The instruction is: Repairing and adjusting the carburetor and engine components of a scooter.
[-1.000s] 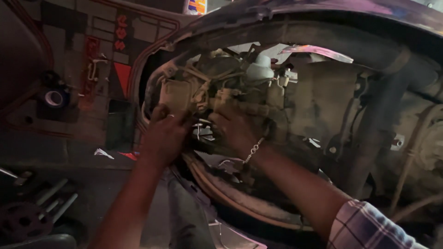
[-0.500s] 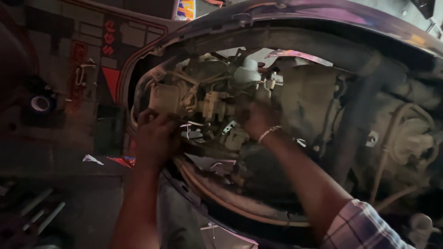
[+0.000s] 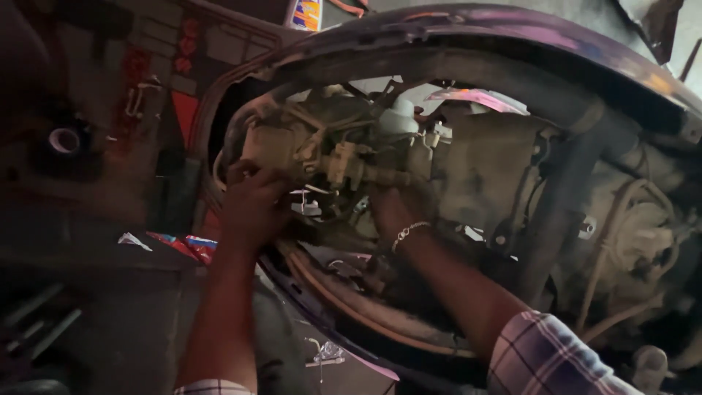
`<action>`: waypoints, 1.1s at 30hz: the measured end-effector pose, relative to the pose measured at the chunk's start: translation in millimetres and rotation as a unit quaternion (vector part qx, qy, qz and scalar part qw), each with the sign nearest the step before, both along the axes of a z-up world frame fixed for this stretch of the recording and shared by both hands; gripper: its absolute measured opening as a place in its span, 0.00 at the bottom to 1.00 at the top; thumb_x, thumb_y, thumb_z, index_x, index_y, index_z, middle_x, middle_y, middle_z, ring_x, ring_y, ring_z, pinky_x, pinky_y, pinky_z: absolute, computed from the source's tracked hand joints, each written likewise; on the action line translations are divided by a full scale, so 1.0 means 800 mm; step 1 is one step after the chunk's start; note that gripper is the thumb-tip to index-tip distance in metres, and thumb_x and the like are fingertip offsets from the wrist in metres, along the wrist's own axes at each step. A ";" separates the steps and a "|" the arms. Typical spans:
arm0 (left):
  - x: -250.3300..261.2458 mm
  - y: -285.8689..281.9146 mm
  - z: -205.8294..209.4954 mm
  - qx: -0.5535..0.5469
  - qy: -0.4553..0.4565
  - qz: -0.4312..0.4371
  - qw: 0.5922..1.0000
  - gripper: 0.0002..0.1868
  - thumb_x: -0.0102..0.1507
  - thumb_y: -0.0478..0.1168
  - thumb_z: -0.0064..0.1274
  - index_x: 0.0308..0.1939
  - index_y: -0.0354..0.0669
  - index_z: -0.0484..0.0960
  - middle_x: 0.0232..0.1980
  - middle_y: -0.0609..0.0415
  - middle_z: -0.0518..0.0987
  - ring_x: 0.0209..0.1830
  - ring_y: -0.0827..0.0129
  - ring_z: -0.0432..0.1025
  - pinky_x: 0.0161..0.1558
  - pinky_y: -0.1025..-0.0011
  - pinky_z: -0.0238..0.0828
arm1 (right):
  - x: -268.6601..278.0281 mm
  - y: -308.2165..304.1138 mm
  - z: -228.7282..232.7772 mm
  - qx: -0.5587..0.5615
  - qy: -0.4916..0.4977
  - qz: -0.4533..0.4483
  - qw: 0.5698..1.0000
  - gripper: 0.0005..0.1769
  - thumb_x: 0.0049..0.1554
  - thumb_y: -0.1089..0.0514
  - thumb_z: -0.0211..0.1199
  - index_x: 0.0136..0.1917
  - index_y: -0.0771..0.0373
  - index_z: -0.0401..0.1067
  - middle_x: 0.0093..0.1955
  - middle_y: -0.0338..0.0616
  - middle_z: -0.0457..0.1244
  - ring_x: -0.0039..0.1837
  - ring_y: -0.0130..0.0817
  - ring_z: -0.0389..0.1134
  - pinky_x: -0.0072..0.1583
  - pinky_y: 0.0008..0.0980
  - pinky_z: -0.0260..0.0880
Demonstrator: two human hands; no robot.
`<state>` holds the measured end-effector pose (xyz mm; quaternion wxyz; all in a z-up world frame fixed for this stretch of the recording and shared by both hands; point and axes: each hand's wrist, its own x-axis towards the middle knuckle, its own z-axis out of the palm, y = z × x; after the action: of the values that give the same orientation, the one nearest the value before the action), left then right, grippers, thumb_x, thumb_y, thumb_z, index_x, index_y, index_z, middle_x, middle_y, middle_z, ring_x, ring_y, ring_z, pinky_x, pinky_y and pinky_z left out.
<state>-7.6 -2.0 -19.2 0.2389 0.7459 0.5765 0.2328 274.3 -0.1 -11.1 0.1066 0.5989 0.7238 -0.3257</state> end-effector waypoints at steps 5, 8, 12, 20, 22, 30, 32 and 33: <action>-0.001 -0.001 -0.007 -0.030 0.011 0.003 0.999 0.10 0.51 0.39 0.63 0.37 0.53 0.88 0.46 0.62 0.82 0.56 0.54 0.71 0.62 0.60 0.64 | 0.015 -0.005 -0.031 -0.046 -0.138 0.131 0.981 0.10 0.59 0.56 0.56 0.51 0.59 0.76 0.44 0.59 0.69 0.46 0.56 0.73 0.46 0.54 0.73; -0.004 0.005 0.004 -0.037 -0.010 -0.002 0.999 0.17 0.44 0.39 0.63 0.37 0.53 0.89 0.46 0.61 0.83 0.54 0.51 0.70 0.59 0.57 0.65 | 0.016 -0.004 -0.056 0.003 -0.180 0.208 0.961 0.10 0.55 0.58 0.58 0.46 0.59 0.79 0.44 0.55 0.70 0.46 0.52 0.74 0.48 0.51 0.74; -0.004 -0.001 -0.003 -0.041 -0.044 0.014 0.998 0.18 0.45 0.38 0.62 0.39 0.54 0.89 0.47 0.60 0.83 0.56 0.49 0.70 0.57 0.58 0.67 | 0.009 0.008 -0.006 0.052 -0.192 0.215 0.956 0.10 0.50 0.55 0.62 0.41 0.60 0.80 0.43 0.55 0.70 0.45 0.53 0.74 0.49 0.54 0.73; -0.004 0.001 -0.005 -0.015 -0.024 0.004 1.000 0.12 0.49 0.35 0.60 0.36 0.52 0.89 0.43 0.59 0.82 0.52 0.51 0.71 0.58 0.57 0.68 | -0.017 0.098 0.119 -0.237 0.105 -0.116 0.959 0.21 0.61 0.44 0.58 0.59 0.57 0.77 0.49 0.42 0.75 0.51 0.29 0.76 0.56 0.32 0.73; -0.004 -0.001 -0.002 -0.015 -0.031 0.010 0.999 0.13 0.49 0.35 0.60 0.37 0.51 0.89 0.43 0.59 0.82 0.53 0.51 0.71 0.58 0.58 0.68 | -0.021 0.089 0.115 -0.228 0.163 -0.136 0.950 0.19 0.60 0.46 0.60 0.58 0.58 0.77 0.49 0.43 0.74 0.52 0.28 0.74 0.55 0.31 0.73; -0.006 -0.002 0.002 -0.038 -0.073 0.014 0.997 0.15 0.47 0.37 0.63 0.38 0.50 0.89 0.46 0.59 0.83 0.56 0.49 0.69 0.58 0.58 0.69 | -0.042 0.085 0.131 -0.120 0.130 -0.183 0.967 0.13 0.56 0.55 0.66 0.51 0.64 0.77 0.49 0.45 0.71 0.51 0.30 0.70 0.52 0.31 0.71; -0.005 -0.002 0.005 -0.049 -0.063 0.017 0.997 0.14 0.48 0.37 0.64 0.38 0.51 0.90 0.46 0.61 0.83 0.57 0.50 0.69 0.59 0.59 0.69 | -0.003 0.079 0.092 -0.193 0.428 -0.213 0.857 0.13 0.58 0.63 0.66 0.55 0.70 0.76 0.57 0.45 0.69 0.59 0.31 0.69 0.61 0.29 0.71; -0.005 -0.002 0.002 -0.050 -0.065 0.016 0.997 0.14 0.48 0.37 0.64 0.38 0.51 0.90 0.46 0.61 0.83 0.57 0.50 0.69 0.59 0.59 0.69 | -0.010 0.081 0.108 -0.192 0.427 -0.215 0.857 0.13 0.58 0.63 0.66 0.55 0.70 0.76 0.57 0.45 0.69 0.59 0.31 0.69 0.61 0.29 0.71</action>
<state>-12.0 -3.4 -17.5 0.3085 0.7075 0.5823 0.2553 266.5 64.8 75.0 -0.1727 0.5091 0.4747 -0.6969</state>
